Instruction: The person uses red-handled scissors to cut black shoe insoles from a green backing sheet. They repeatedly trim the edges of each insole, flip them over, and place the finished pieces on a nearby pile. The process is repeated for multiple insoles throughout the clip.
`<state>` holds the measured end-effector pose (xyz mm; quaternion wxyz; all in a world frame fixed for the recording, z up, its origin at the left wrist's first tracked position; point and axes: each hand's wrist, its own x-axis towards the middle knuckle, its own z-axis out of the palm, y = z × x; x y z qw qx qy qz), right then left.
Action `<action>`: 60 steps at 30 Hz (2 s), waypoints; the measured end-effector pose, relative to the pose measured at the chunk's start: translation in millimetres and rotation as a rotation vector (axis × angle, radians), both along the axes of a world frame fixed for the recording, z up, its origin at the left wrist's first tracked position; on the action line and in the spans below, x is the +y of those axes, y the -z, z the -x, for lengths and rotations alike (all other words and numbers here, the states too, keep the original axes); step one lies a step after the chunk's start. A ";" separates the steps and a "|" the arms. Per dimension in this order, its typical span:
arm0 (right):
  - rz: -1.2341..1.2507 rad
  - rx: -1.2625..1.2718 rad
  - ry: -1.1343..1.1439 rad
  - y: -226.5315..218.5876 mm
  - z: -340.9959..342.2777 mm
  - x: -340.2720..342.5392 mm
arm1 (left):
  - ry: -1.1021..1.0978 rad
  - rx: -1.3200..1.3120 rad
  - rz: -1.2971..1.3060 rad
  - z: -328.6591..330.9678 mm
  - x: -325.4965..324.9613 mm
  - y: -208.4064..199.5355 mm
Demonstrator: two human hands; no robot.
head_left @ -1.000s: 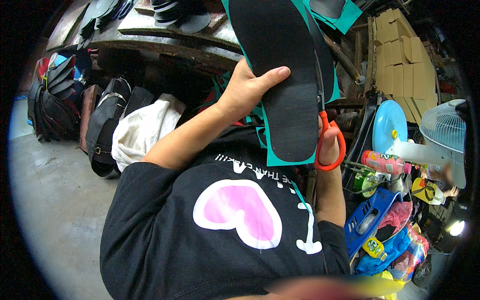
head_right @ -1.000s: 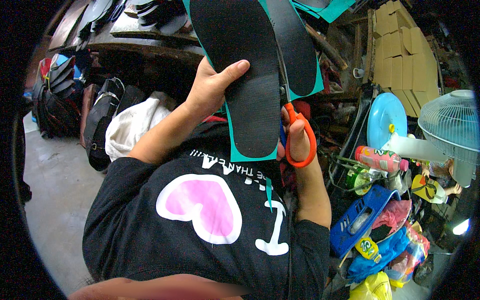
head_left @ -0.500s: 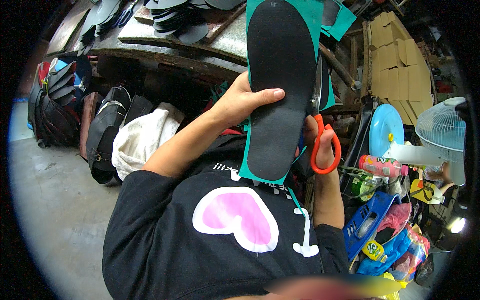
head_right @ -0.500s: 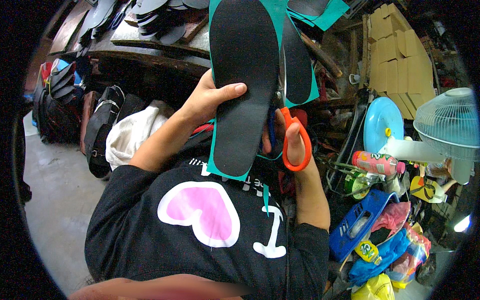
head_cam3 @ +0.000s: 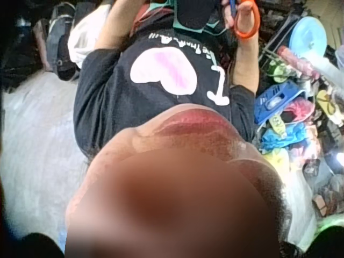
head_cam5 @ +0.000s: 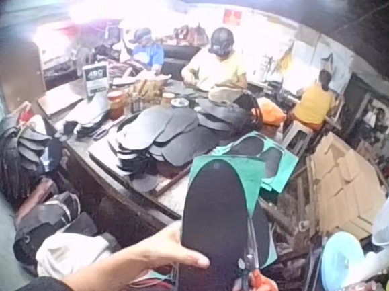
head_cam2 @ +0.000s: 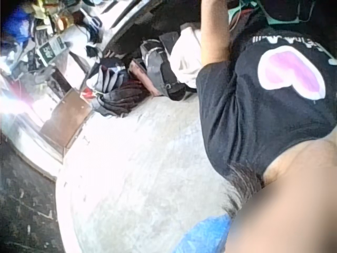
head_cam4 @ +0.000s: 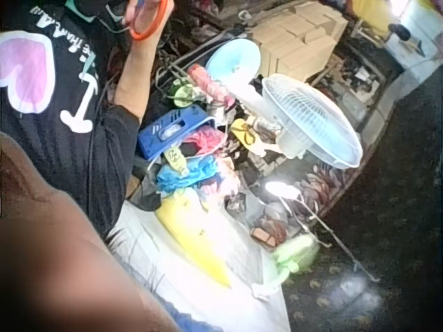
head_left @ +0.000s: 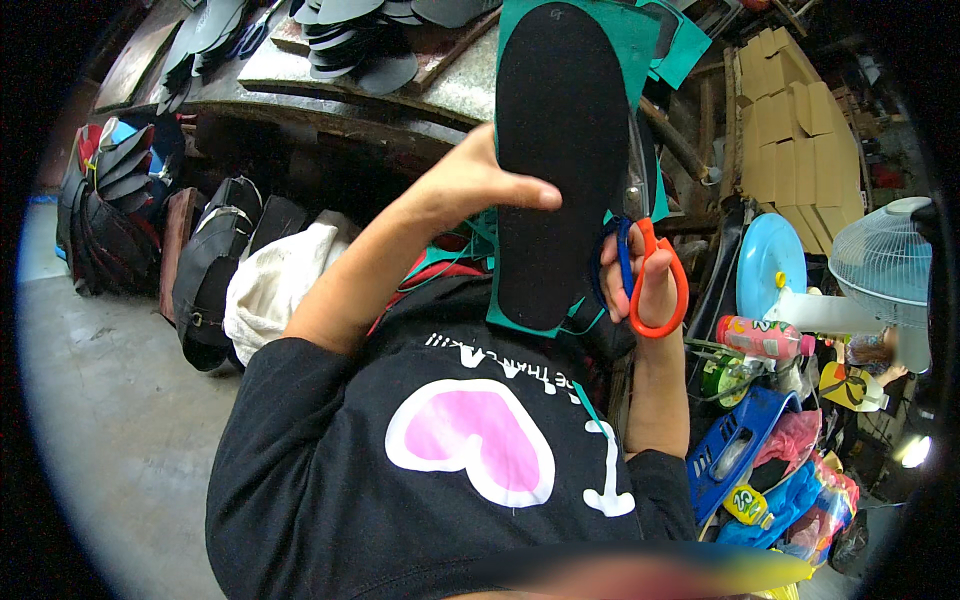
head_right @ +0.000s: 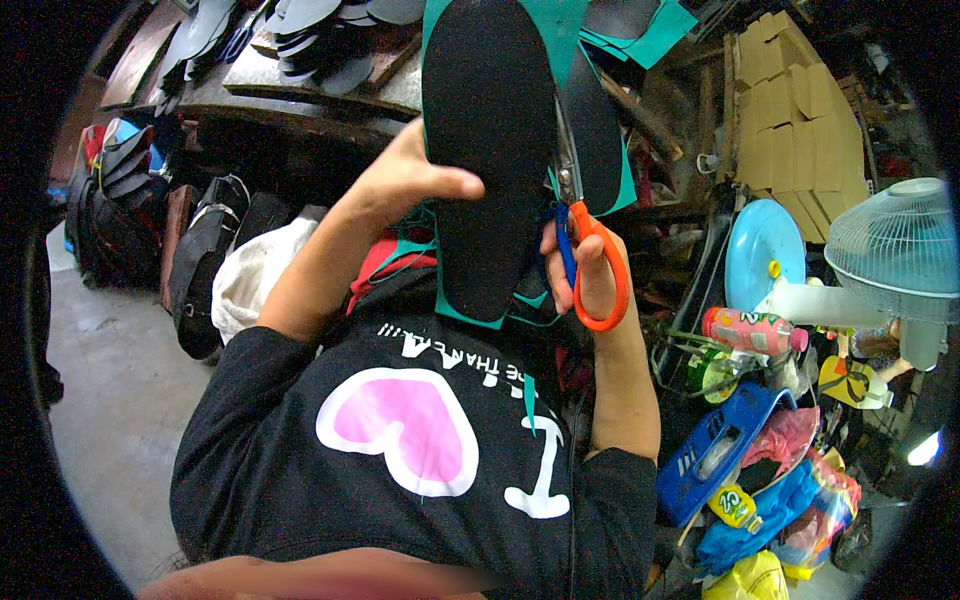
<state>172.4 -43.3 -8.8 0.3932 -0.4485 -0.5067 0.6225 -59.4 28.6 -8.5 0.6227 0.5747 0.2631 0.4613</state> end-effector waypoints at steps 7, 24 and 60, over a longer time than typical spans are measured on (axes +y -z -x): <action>-0.091 0.022 -0.088 -8.2 10.8 18.8 | -0.294 -0.017 -0.053 -19.0 25.4 -16.0; -0.189 0.138 0.330 -12.5 39.8 14.3 | -0.162 -0.068 0.045 -36.7 18.0 -19.4; 0.004 0.064 -0.161 -13.5 -22.1 5.4 | 0.295 0.324 -0.038 5.9 35.1 -20.8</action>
